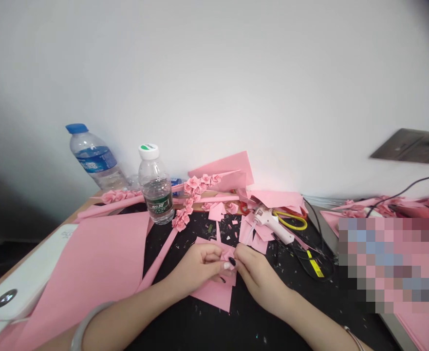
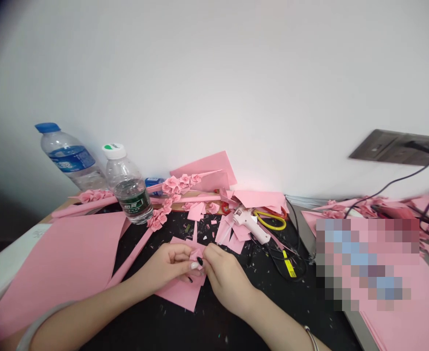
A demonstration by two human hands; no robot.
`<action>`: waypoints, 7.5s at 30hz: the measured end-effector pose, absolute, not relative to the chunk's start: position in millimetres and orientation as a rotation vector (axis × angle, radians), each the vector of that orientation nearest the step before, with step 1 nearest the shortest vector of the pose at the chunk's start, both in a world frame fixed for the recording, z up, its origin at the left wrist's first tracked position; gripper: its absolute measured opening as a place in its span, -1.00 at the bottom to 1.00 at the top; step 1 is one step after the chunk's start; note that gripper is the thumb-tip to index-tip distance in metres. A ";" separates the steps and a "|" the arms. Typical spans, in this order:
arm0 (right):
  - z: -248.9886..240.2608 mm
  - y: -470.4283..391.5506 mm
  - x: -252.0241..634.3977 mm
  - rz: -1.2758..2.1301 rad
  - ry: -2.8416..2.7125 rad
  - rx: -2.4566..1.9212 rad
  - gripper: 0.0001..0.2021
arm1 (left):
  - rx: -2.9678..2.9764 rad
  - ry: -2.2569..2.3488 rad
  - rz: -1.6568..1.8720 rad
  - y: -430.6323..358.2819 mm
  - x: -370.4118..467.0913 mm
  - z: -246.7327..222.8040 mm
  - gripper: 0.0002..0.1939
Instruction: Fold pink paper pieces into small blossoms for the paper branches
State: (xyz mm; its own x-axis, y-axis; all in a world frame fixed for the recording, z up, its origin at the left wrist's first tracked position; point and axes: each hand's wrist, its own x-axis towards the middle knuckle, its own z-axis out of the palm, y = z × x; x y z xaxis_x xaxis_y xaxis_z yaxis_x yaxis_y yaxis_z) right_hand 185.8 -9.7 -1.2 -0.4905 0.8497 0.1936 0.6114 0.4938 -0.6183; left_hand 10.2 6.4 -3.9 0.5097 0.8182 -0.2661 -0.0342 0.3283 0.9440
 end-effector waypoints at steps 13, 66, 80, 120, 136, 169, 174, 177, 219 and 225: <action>2.0 -11.9 184.0 0.751 -2.188 -1.181 -0.78 | 1.141 0.825 0.657 3.4 11.4 0.5 -0.82; 0.5 -13.4 186.6 0.410 -2.003 -1.000 -0.88 | 0.977 0.785 0.780 5.6 9.6 -1.7 -0.58; -2.6 -12.2 181.3 0.822 -1.848 -1.153 -0.88 | 1.079 0.788 0.800 4.3 10.9 -4.6 -0.72; 0.1 -15.1 180.3 0.949 -1.926 -1.287 -0.80 | 1.132 0.815 0.839 6.3 11.3 -5.0 -0.83; -4.5 -13.1 182.5 0.860 -2.056 -1.217 -0.76 | 1.192 0.818 0.819 7.4 7.7 -7.0 -0.76; 1.0 -13.4 183.9 0.668 -1.910 -1.316 -0.96 | 1.062 0.874 0.760 5.7 9.1 1.8 -0.69; -2.1 -11.2 183.7 0.746 -1.826 -1.323 -0.87 | 1.085 0.857 0.757 5.1 9.2 -2.3 -0.69; -2.7 -9.8 183.7 0.753 -1.806 -1.340 -0.83 | 1.094 0.853 0.742 5.0 9.3 -4.7 -0.68; -3.8 -11.7 188.8 0.554 -2.097 -1.130 -0.91 | 0.969 0.885 0.741 4.8 10.0 -3.1 -0.71; -2.1 -10.2 188.6 0.603 -2.090 -1.103 -0.92 | 1.049 0.913 0.726 5.7 10.1 -3.7 -0.67</action>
State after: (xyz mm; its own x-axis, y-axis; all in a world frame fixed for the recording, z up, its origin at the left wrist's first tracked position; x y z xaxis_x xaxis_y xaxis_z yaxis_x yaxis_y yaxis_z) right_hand 188.6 -10.2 -2.1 -0.4025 0.8432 0.3562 0.5236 0.5313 -0.6660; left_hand 10.1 5.7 -3.7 0.4483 0.8510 -0.2736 -0.0740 0.3403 0.9374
